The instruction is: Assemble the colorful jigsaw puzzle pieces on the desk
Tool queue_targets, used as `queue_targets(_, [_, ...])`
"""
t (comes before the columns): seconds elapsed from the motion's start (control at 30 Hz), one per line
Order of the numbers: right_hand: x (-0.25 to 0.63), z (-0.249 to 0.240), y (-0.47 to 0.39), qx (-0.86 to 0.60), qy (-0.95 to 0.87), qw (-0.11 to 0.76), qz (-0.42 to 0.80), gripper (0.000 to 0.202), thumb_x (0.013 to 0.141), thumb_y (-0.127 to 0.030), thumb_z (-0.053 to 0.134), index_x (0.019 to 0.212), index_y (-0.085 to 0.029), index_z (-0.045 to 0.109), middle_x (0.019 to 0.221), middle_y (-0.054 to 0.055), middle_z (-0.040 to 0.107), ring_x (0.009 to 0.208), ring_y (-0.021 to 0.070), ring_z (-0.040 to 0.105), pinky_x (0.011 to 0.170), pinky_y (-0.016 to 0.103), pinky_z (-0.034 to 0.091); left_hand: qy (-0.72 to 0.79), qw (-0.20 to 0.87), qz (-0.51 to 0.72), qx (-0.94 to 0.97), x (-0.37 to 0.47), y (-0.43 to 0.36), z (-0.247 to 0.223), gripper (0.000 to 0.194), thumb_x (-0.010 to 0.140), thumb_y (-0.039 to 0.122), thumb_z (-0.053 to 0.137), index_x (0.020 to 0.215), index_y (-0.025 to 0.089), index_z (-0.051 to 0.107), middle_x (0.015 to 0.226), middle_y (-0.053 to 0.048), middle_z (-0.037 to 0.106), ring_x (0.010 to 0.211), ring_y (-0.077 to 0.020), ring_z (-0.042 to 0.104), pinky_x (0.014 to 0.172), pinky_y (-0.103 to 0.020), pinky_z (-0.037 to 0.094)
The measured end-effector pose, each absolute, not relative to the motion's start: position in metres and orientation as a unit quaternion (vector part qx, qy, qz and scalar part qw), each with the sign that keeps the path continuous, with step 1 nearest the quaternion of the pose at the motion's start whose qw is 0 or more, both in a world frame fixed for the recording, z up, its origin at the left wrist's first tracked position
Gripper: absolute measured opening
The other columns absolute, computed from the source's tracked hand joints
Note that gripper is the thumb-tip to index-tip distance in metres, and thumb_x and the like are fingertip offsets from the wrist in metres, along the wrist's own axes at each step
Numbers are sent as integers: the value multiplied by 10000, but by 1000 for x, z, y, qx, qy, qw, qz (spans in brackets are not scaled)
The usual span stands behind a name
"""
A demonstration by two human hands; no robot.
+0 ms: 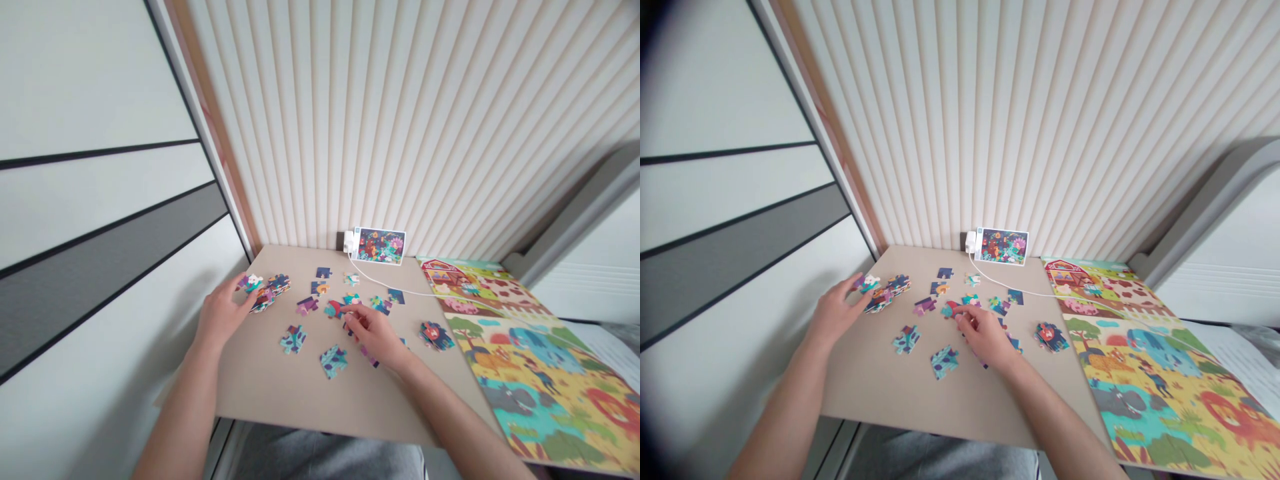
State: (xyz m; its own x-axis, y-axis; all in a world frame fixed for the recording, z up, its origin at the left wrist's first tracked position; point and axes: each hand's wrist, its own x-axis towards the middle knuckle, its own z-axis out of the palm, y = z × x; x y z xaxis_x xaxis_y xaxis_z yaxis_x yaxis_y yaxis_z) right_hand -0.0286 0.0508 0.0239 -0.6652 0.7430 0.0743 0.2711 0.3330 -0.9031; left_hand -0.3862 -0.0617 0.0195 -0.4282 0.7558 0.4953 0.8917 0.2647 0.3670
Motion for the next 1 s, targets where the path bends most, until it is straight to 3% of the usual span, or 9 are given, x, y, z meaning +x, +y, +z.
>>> queue_targets(0.2, [-22, 29, 55, -326, -819, 228, 414, 352, 976, -477, 501, 1156, -246, 697, 758, 4, 679, 628, 163, 578, 596, 283, 455, -814, 49, -184, -548, -392, -65, 12, 498, 914, 522, 547, 1335, 259, 582, 1246, -84, 699, 1126, -280, 650, 922, -362, 495])
queue_targets(0.43, [-16, 42, 58, -337, -845, 225, 349, 338, 985, -434, 484, 1102, -231, 728, 837, 28, 730, 673, 171, 612, 644, 287, 458, -809, 33, -147, -568, -387, -63, 11, 505, 925, 497, 526, 1376, 269, 540, 1251, -87, 688, 1120, -292, 654, 914, -380, 497])
queue_targets(0.57, [7, 50, 78, -365, -869, 220, 253, 334, 984, -407, 474, 1114, -240, 733, 981, 62, 755, 824, 208, 674, 737, 308, 474, -793, 24, -155, -589, -383, -63, 10, 457, 932, 461, 516, 1343, 262, 550, 1311, -73, 654, 1185, -286, 619, 963, -388, 484])
queue_targets(0.73, [44, 46, 111, -455, -858, 179, 156, 291, 947, -378, 521, 992, -222, 762, 906, 72, 763, 802, 227, 685, 699, 311, 448, -788, 67, -200, -579, -381, -59, 10, 440, 923, 431, 537, 1315, 233, 562, 1319, -93, 634, 1192, -291, 602, 1014, -412, 462])
queue_targets(0.9, [51, 42, 116, -462, -861, 124, 172, 184, 881, -354, 627, 924, -239, 764, 882, 48, 754, 826, 221, 685, 720, 292, 442, -709, 118, -314, -621, -347, -45, 14, 241, 954, 295, 502, 1142, 222, 636, 1178, -84, 672, 1135, -259, 607, 1048, -410, 443])
queue_targets(1.0, [45, 42, 110, -446, -866, 85, 208, 158, 837, -360, 685, 929, -247, 745, 879, 24, 743, 812, 203, 676, 703, 273, 436, -627, 99, -311, -707, -311, -39, 15, 189, 961, 249, 507, 1075, 229, 657, 1126, -72, 671, 1105, -243, 611, 1049, -414, 438])
